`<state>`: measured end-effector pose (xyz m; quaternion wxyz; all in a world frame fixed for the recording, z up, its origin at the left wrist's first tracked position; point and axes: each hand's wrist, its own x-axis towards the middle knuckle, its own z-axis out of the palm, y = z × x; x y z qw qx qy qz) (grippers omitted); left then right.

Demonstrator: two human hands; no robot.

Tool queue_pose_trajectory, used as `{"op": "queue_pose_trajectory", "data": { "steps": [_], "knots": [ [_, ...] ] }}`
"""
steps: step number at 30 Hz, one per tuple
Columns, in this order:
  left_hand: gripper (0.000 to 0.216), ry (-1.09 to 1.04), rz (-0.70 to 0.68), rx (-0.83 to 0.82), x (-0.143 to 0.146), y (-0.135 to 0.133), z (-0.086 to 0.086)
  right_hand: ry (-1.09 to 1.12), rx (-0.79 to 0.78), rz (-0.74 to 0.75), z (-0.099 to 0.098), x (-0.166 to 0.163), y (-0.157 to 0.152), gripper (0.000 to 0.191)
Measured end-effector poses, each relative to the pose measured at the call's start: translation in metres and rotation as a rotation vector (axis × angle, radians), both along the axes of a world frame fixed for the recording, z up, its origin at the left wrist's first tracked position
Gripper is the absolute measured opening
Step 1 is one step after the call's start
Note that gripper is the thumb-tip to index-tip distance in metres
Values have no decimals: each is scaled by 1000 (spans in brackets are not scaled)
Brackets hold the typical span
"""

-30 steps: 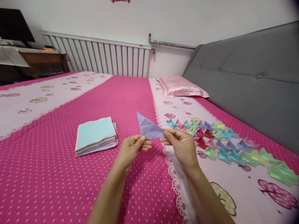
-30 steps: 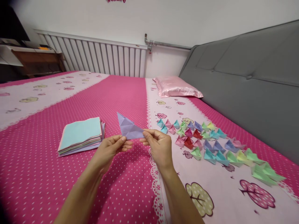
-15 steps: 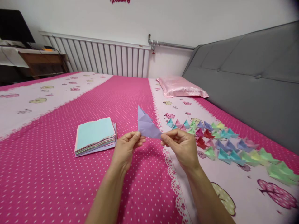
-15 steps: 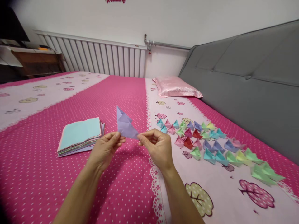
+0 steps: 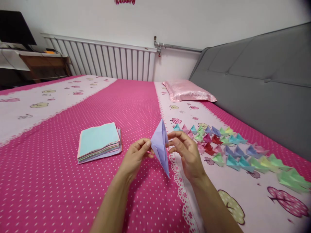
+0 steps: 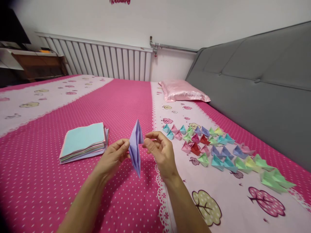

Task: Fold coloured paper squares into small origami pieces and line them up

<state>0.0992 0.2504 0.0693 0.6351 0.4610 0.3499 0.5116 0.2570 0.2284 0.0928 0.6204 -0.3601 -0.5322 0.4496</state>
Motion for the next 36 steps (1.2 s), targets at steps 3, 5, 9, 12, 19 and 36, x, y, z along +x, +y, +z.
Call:
{"op": "queue_pose_trajectory", "data": {
  "steps": [3, 5, 9, 12, 19, 36],
  "knots": [
    [21, 82, -38, 20, 1, 0, 0, 43, -31, 10, 1, -1, 0, 22],
    [22, 120, -52, 31, 1, 0, -1, 59, -45, 5, 1, -1, 0, 19],
    [21, 158, -62, 45, 2, -1, -1, 79, -57, 12, 1, -2, 0, 14],
    [21, 173, -60, 47, 3, -2, 0, 94, -51, 17, 2, -4, 1, 12],
    [21, 135, -17, 26, 3, -2, 3, -27, -82, 96, -3, -7, 3, 26],
    [32, 12, 287, -74, 27, -11, 11, -145, -98, -153, -12, -22, 3, 24]
  ]
}}
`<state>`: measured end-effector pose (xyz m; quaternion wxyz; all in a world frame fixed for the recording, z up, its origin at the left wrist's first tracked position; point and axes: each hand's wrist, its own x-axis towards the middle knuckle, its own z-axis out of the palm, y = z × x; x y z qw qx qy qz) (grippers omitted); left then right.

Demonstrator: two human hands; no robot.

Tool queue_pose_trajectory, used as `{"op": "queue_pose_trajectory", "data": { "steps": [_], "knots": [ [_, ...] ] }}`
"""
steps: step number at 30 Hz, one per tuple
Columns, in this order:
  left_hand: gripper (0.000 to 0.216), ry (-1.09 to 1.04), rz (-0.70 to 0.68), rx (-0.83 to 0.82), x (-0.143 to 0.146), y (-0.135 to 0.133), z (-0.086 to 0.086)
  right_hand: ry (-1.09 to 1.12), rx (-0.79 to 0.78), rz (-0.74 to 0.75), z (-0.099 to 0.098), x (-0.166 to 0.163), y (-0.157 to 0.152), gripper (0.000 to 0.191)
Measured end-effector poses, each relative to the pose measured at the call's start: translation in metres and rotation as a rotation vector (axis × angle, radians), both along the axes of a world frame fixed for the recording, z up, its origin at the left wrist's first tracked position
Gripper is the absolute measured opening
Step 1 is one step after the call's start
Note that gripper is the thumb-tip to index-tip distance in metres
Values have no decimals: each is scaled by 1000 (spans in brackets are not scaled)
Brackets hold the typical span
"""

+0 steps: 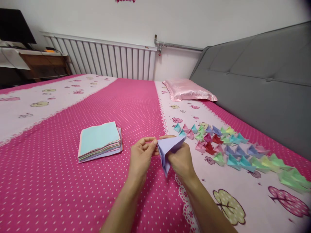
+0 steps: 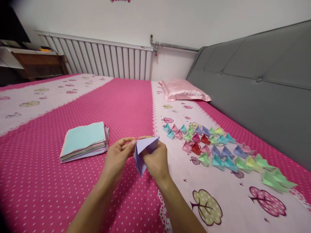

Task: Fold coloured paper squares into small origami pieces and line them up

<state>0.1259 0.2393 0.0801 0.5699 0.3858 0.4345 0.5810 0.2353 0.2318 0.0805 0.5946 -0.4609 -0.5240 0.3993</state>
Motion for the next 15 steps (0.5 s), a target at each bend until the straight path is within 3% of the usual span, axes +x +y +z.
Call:
{"op": "queue_pose_trajectory", "data": {
  "steps": [6, 10, 15],
  "knots": [
    [44, 90, -170, 170, 8, -14, 11, 3, 143, -187, 1, 6, -1, 18],
    [69, 182, -236, 241, 14, -20, 10, -61, 255, -230, -2, 10, -3, 23],
    [58, 136, -232, 244, 18, -17, 1, -149, 326, -344, -3, 7, -2, 27]
  ]
}}
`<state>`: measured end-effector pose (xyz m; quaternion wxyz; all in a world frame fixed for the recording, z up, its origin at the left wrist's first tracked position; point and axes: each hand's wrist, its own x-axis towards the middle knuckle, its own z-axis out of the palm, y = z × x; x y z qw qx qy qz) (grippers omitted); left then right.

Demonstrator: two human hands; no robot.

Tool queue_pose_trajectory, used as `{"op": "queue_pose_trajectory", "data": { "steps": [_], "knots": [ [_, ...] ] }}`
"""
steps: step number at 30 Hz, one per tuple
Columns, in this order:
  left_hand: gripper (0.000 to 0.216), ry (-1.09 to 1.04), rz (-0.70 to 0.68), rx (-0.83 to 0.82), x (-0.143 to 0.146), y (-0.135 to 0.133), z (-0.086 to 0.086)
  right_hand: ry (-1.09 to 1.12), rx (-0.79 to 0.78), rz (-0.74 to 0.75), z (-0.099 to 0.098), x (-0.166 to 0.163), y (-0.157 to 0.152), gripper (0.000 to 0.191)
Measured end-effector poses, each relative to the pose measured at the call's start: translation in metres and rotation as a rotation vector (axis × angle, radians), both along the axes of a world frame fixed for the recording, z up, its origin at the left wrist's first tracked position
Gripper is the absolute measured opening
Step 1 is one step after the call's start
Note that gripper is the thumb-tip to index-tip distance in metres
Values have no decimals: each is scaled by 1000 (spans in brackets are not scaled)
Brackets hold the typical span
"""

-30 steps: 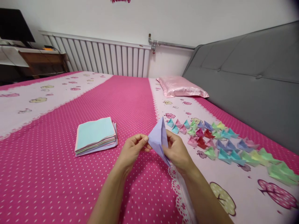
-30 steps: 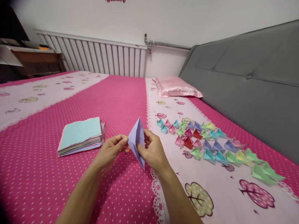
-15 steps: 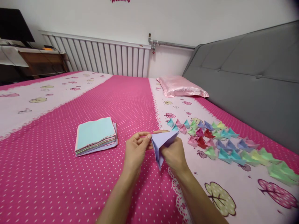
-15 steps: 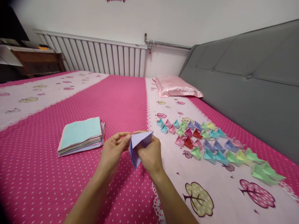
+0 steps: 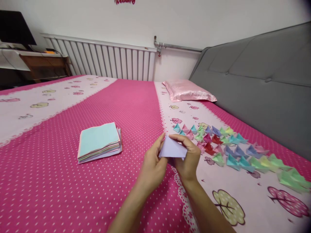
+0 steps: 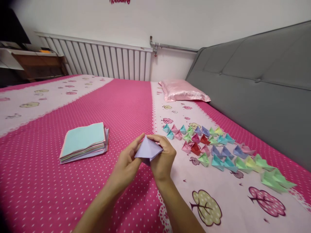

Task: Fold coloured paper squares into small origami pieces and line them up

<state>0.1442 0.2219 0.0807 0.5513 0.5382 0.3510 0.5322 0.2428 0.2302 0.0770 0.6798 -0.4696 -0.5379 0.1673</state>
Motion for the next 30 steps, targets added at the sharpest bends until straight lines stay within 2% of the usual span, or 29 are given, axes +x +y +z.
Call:
{"op": "queue_pose_trajectory", "data": {
  "steps": [5, 10, 14, 17, 20, 23, 27, 30],
  "knots": [
    [54, -1, 87, 40, -3, 1, 1, 55, 64, 85, 2, -4, 1, 25],
    [48, -106, 126, -58, -13, 4, 8, -102, 8, 228, 5, 3, 2, 34],
    [40, -227, 78, -203, -22, 6, 16, -208, -39, 361, 7, 11, 6, 46],
    [42, -276, 51, -279, -30, 5, 24, -268, -74, 496, 11, 16, 7, 52],
    [51, -291, 7, -268, -37, 3, 28, -297, -112, 575, 16, 19, 4, 56],
    [49, -332, -53, -231, -42, 2, 28, -288, -161, 615, 19, 22, -1, 61],
    [48, -288, -34, -230, -41, 4, 23, -198, -190, 706, 19, 25, -2, 49],
    [49, -224, -4, -209, -38, 6, 19, -53, -220, 645, 15, 24, 1, 28]
  ]
}}
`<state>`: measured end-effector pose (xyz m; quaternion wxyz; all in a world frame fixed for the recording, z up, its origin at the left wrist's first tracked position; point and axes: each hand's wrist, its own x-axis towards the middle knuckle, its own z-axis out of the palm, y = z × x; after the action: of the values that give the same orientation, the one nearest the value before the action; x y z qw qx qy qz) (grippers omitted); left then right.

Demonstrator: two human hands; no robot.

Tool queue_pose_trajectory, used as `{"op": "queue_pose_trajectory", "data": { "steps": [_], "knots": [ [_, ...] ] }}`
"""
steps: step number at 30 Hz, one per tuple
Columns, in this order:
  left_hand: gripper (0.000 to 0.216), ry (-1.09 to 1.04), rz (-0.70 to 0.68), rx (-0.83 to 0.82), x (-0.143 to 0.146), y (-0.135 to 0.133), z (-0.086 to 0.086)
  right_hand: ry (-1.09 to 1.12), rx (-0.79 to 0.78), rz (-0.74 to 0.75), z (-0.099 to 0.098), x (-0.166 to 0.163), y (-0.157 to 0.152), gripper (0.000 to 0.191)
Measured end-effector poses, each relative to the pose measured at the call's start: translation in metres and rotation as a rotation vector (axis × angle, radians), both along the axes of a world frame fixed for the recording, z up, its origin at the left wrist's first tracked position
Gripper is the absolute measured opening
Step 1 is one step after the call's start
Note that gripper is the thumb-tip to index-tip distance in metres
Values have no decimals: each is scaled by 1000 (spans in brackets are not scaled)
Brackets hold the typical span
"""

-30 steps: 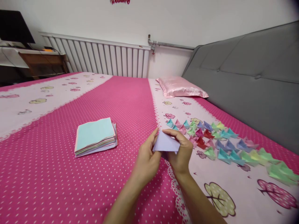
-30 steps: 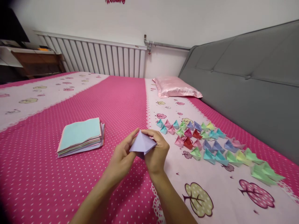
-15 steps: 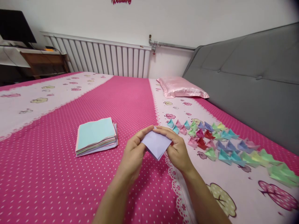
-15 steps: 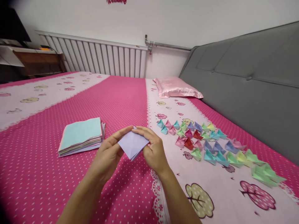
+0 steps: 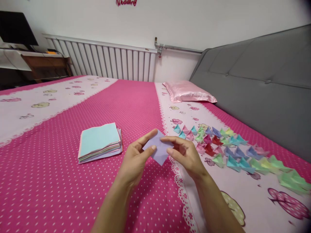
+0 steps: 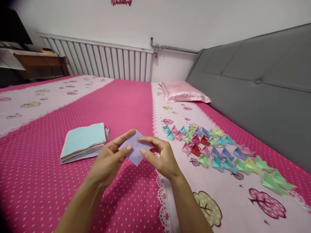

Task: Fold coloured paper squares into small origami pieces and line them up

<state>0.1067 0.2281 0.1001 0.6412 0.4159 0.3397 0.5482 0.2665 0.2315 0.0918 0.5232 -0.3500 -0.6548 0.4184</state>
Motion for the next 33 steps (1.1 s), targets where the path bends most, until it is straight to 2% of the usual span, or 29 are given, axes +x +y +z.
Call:
{"op": "queue_pose_trajectory", "data": {
  "steps": [3, 9, 14, 19, 23, 33],
  "knots": [
    [48, 46, 12, 44, 4, 1, -2, 53, -62, -118, -4, -3, 3, 15],
    [59, 152, 58, 51, 7, 2, -3, 70, -73, -179, -5, -5, 5, 7],
    [26, 295, 54, 3, 4, 5, -8, 117, -88, -193, -6, -5, 5, 13],
    [26, 419, 9, 47, 2, 7, -12, 131, -163, -156, -5, -4, 5, 31],
    [26, 500, -69, 77, 3, 7, -12, 55, -107, -173, -4, -4, 5, 16],
    [32, 407, -166, 166, 4, 7, -12, 95, -43, -300, -6, -3, 8, 11]
  ]
}}
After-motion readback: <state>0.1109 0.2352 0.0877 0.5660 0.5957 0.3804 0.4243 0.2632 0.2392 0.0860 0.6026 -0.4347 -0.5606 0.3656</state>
